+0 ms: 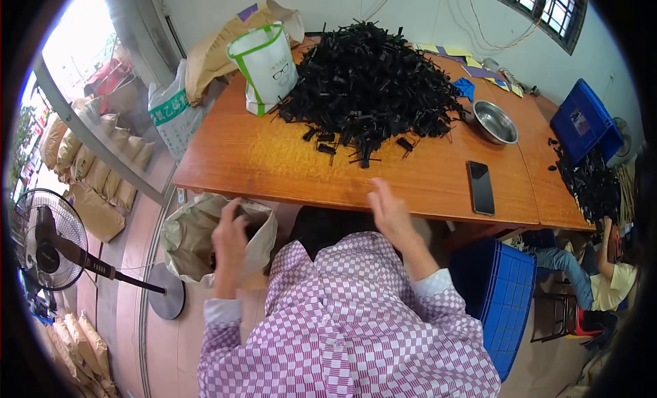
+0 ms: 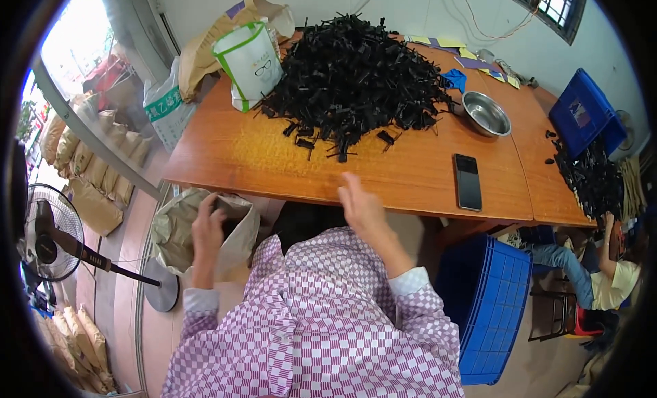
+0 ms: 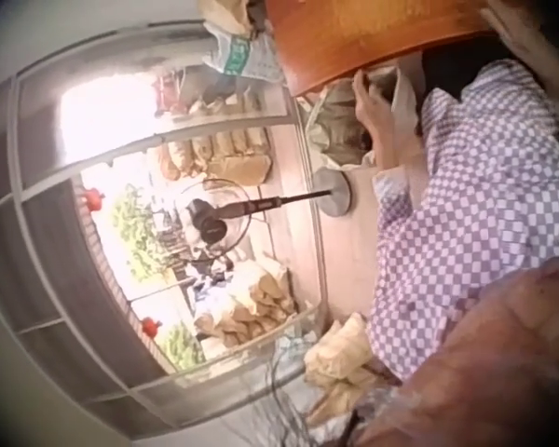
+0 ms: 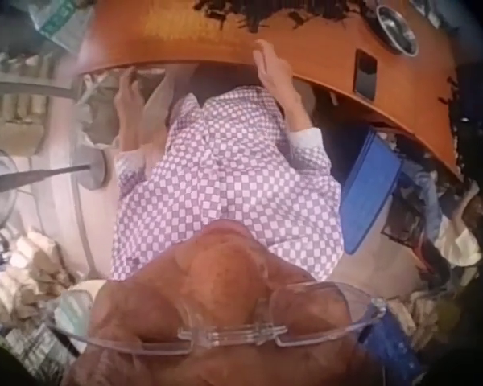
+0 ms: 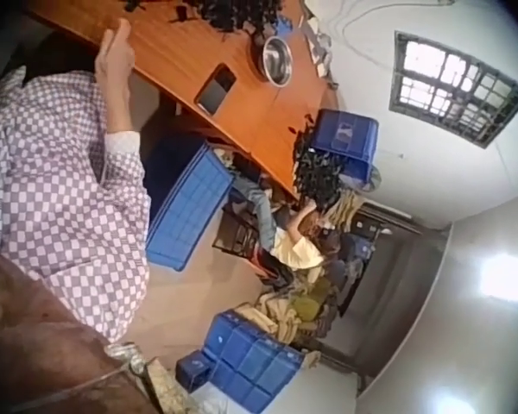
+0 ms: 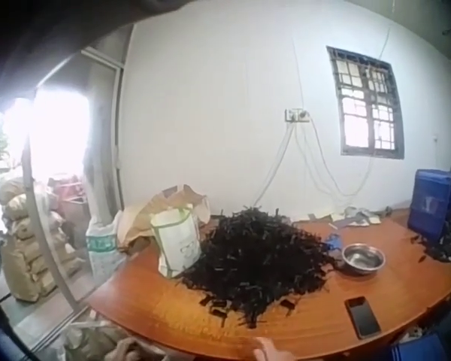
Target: Manual assembly of small black plastic components at a factory workbench.
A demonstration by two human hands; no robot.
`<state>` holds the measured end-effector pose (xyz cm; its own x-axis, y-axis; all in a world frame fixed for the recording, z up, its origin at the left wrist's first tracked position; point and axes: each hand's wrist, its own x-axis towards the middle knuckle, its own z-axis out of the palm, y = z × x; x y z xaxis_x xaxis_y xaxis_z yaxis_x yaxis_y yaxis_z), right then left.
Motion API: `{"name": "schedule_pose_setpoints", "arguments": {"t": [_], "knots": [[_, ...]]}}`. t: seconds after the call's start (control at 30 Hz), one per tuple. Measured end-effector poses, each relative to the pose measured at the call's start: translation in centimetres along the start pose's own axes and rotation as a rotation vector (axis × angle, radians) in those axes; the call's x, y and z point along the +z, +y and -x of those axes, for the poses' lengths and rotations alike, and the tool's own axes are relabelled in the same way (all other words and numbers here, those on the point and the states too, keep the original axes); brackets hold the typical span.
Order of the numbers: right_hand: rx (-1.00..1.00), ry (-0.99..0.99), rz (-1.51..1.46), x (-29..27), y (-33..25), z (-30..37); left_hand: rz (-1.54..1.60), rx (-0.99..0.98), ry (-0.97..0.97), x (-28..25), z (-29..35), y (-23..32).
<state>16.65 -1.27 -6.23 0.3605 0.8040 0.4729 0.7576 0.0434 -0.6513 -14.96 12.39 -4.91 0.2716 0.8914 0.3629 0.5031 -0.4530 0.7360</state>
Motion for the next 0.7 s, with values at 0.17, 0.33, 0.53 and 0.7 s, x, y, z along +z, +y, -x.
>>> {"name": "schedule_pose_setpoints", "arguments": {"t": [0.17, 0.33, 0.53, 0.7], "knots": [[-0.148, 0.073, 0.669, -3.6, 6.3, -2.2, -0.63, -0.122, -0.334, -5.4, 1.5, -9.9], [-0.225, 0.126, 0.739, -2.5, 7.9, -2.9, -0.518, 0.067, -0.18, -2.2, 1.1, -7.8], [-0.196, 0.125, 0.726, -2.2, 7.9, -2.6, 0.063, 0.431, -0.649, 6.8, 1.6, 3.5], [-0.201, 0.119, 0.69, -2.5, 7.0, -3.3, 0.264, 0.271, -1.005, 19.9, 2.4, -5.8]]}}
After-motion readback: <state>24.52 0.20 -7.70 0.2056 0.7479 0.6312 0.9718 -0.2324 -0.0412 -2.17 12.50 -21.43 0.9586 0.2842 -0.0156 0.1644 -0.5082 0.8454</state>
